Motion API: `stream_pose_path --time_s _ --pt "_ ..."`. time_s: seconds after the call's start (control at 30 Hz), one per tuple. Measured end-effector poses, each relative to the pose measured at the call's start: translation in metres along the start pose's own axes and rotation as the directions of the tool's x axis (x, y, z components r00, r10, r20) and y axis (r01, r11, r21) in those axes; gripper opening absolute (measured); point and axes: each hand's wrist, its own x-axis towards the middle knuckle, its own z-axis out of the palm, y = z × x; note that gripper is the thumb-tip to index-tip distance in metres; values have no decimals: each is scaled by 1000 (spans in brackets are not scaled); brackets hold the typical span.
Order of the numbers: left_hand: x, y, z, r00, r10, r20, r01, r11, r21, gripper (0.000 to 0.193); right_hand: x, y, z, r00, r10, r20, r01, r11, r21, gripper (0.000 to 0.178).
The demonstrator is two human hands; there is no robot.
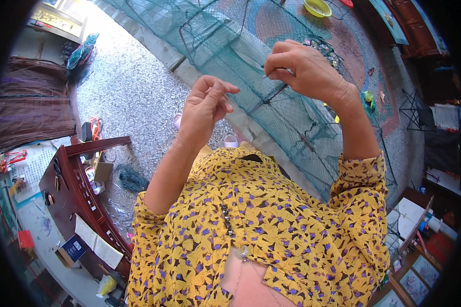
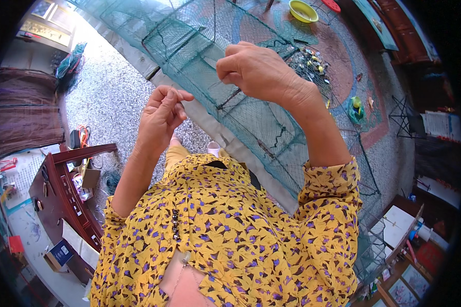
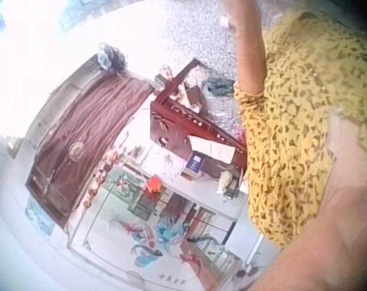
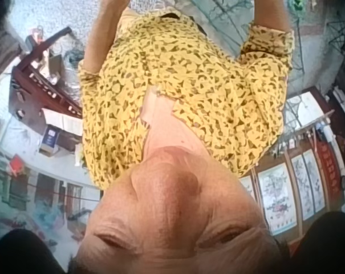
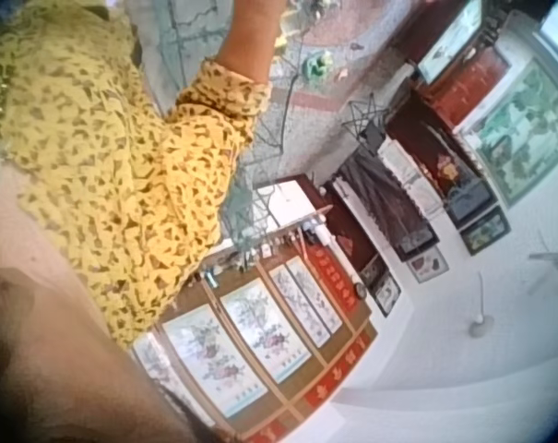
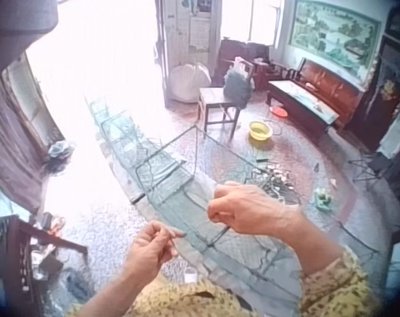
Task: The person uses a small tool to repair a green mesh fishing net laid out on the floor. They thread the tool through the mesh and pull it tight by hand to secure the sections of the net.
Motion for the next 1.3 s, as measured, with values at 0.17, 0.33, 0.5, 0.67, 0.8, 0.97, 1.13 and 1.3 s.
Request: stream_pose_path --time_s 0.17,0.33,0.5,0.67,0.8,0.97,1.13,1.3 --pt "-3 11 -3 1000 17 8 -18 995 95 17 11 -4 14 993 -71 -97 86 983 165 4" --pt "-1 -4 -7 998 -42 -44 40 998 -57 14 13 -11 18 992 -87 -87 112 931 347 7" --pt "-6 -8 -11 976 -197 -96 165 947 -275 11 18 -30 24 993 -103 -64 120 918 377 9" --pt "-6 -11 -4 969 -241 -59 207 917 -342 12 19 -29 32 985 -152 -76 165 963 212 13" --pt "-6 -14 -6 987 -145 -64 127 964 -234 5 23 -43 33 942 -239 -234 255 966 39 14" --pt "-3 10 31 958 282 52 -275 852 446 14 39 -78 13 852 -226 -472 459 758 464 6" --pt "-6 35 40 925 257 280 -379 564 733 10 53 -83 -35 695 -73 -715 669 431 606 8" --pt "8 41 16 930 249 269 -347 833 431 19 36 -53 -107 643 116 -757 739 164 653 18"
